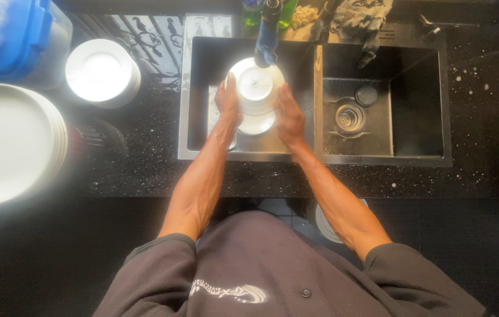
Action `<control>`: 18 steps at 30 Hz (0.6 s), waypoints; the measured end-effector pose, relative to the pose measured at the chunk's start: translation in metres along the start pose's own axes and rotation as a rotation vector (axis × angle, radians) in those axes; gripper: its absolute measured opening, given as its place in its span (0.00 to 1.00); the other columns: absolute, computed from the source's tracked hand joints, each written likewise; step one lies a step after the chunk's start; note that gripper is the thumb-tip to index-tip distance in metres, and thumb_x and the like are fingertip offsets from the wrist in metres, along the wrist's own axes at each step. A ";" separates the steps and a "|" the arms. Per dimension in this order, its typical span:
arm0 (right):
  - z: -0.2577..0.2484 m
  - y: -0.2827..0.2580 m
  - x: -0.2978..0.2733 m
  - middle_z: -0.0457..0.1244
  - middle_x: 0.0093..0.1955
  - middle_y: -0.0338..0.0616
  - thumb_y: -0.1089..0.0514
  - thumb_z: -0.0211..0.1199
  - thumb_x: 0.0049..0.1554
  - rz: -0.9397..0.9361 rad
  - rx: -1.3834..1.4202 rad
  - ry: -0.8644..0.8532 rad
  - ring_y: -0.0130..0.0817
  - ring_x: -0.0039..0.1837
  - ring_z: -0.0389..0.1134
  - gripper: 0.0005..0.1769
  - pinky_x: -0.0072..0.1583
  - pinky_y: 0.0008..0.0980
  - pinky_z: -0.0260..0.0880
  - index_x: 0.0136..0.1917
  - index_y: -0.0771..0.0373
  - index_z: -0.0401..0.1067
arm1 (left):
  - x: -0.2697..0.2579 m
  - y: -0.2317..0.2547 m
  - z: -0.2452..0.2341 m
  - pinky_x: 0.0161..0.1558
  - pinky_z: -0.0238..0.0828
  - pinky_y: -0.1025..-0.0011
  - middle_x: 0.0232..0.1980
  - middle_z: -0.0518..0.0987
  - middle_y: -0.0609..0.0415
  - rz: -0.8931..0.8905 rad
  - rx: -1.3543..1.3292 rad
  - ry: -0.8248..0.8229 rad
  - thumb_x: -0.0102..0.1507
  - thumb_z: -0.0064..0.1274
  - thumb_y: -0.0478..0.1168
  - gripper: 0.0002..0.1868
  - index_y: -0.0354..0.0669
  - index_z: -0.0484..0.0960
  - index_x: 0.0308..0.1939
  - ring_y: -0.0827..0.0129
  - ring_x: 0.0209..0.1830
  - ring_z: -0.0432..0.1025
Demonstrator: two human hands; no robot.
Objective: The person washes multiple white plates by hand under running water in a double-basin stainless steel sink, rinses them, and stacks them on the countertop. The person then rinses a cloth and wipes the sink and countertop surfaces.
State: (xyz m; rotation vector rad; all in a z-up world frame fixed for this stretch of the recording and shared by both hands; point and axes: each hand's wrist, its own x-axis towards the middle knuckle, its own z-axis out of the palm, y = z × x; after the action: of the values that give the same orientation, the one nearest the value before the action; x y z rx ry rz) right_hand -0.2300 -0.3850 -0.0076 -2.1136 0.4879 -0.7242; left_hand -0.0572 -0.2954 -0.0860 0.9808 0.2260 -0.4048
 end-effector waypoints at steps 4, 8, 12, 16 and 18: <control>0.006 0.014 0.027 0.64 0.68 0.45 0.65 0.59 0.62 0.482 0.723 0.111 0.35 0.63 0.67 0.27 0.59 0.33 0.71 0.74 0.66 0.63 | 0.003 -0.014 -0.001 0.53 0.69 0.64 0.55 0.81 0.44 -0.070 0.306 0.172 0.69 0.47 0.56 0.30 0.29 0.80 0.56 0.63 0.50 0.72; 0.007 0.025 0.036 0.69 0.60 0.46 0.66 0.58 0.64 0.624 1.100 0.073 0.33 0.57 0.72 0.21 0.58 0.32 0.76 0.70 0.71 0.67 | 0.006 -0.015 0.001 0.53 0.69 0.59 0.52 0.83 0.40 -0.082 0.679 0.186 0.72 0.41 0.60 0.34 0.28 0.83 0.53 0.60 0.46 0.73; 0.017 0.017 0.026 0.69 0.62 0.45 0.68 0.57 0.65 0.482 0.982 0.066 0.31 0.58 0.71 0.19 0.57 0.30 0.75 0.69 0.64 0.70 | 0.011 -0.021 0.022 0.43 0.77 0.54 0.48 0.77 0.46 -0.040 0.567 -0.021 0.68 0.34 0.62 0.33 0.36 0.74 0.57 0.60 0.43 0.74; 0.031 -0.007 0.014 0.69 0.65 0.37 0.65 0.57 0.65 0.462 0.493 0.012 0.27 0.58 0.72 0.20 0.56 0.25 0.78 0.68 0.50 0.72 | 0.020 -0.024 0.042 0.44 0.67 0.57 0.47 0.70 0.55 -0.188 0.436 -0.045 0.70 0.40 0.64 0.32 0.44 0.64 0.66 0.61 0.45 0.67; 0.028 -0.014 0.015 0.68 0.67 0.36 0.63 0.57 0.65 0.346 0.460 -0.065 0.32 0.60 0.73 0.20 0.60 0.30 0.77 0.68 0.47 0.72 | 0.021 -0.026 0.044 0.33 0.63 0.57 0.36 0.71 0.48 -0.531 0.173 -0.122 0.68 0.38 0.65 0.28 0.50 0.70 0.58 0.60 0.33 0.66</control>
State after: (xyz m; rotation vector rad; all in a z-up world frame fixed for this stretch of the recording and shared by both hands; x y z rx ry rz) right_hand -0.1998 -0.3687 -0.0047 -1.5681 0.5714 -0.5068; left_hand -0.0488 -0.3496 -0.0895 1.0562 0.3456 -0.9799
